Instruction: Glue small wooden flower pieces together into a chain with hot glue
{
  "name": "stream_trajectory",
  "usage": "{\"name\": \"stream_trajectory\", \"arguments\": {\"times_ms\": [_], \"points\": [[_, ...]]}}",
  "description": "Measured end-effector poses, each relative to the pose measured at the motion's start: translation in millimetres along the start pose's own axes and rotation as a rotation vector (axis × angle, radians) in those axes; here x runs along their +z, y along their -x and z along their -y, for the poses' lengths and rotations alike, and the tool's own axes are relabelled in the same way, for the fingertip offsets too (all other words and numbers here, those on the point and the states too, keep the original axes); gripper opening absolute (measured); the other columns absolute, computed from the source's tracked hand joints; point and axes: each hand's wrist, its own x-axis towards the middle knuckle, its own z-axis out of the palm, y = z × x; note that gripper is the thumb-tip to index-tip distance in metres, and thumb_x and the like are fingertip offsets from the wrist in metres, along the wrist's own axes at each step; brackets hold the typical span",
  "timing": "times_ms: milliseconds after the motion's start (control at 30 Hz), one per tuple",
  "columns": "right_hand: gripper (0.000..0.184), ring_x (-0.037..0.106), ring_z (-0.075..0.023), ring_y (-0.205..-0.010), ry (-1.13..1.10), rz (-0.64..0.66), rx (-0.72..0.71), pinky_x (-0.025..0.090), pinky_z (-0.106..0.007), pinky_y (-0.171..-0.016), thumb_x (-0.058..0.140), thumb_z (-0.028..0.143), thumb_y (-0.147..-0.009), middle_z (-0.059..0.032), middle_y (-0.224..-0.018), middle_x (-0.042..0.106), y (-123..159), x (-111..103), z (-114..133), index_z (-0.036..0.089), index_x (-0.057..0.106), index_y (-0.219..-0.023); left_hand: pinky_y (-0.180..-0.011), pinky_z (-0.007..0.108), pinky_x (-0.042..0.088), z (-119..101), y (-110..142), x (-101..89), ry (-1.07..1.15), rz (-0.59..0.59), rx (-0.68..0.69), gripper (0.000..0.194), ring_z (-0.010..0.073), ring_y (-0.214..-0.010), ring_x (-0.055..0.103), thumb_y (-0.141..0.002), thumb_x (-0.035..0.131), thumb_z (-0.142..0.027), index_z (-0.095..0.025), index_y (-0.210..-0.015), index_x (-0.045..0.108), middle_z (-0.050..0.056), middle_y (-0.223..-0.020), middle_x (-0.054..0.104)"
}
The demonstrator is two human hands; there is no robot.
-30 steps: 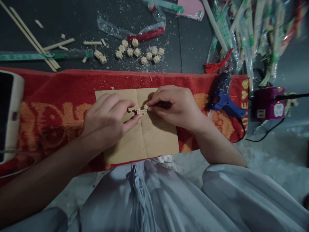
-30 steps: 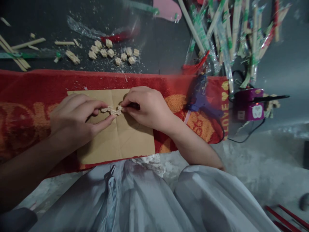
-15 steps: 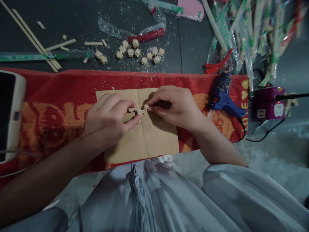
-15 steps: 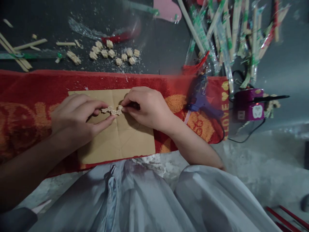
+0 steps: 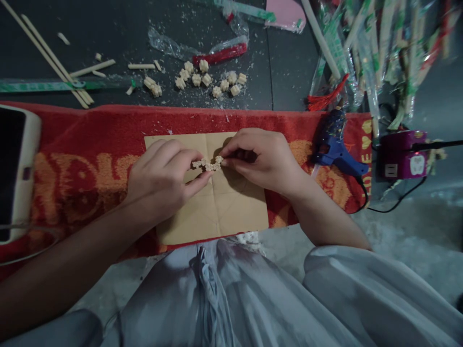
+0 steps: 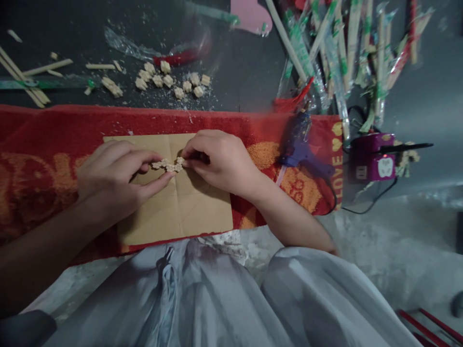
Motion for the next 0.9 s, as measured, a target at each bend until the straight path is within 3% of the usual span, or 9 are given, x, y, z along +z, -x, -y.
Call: {"name": "stream_trajectory", "arguments": {"times_ms": [667,900], "points": [[0.015,0.077,-0.0186,-0.091,0.026,0.014,-0.049,0.059,-0.031,-0.087,0.074,0.021,-0.105,-0.0053,-0.103,0.088,-0.7,0.1,-1.4,0.022,0.089,-0.103,-0.083,0.042,0.063,2.1,0.6,1.8,0.004,-0.063,0.043,0.014,0.0260,-0.093,0.077,-0.112,0.077,-0.044,-0.031,-0.110,0.076,0.002,-0.095,0.078],[0.017,0.078,-0.0183,-0.092,0.048,-0.002,-0.079,0.061,-0.031,-0.088,0.073,0.023,-0.106,-0.0045,-0.102,0.088,0.1,-0.1,-3.3,0.023,0.089,-0.104,-0.087,0.045,0.065,-0.1,1.3,-1.1,-0.001,0.003,0.000,0.006,0.0285,-0.098,0.077,-0.113,0.074,-0.040,-0.035,-0.112,0.077,0.003,-0.095,0.076]]}}
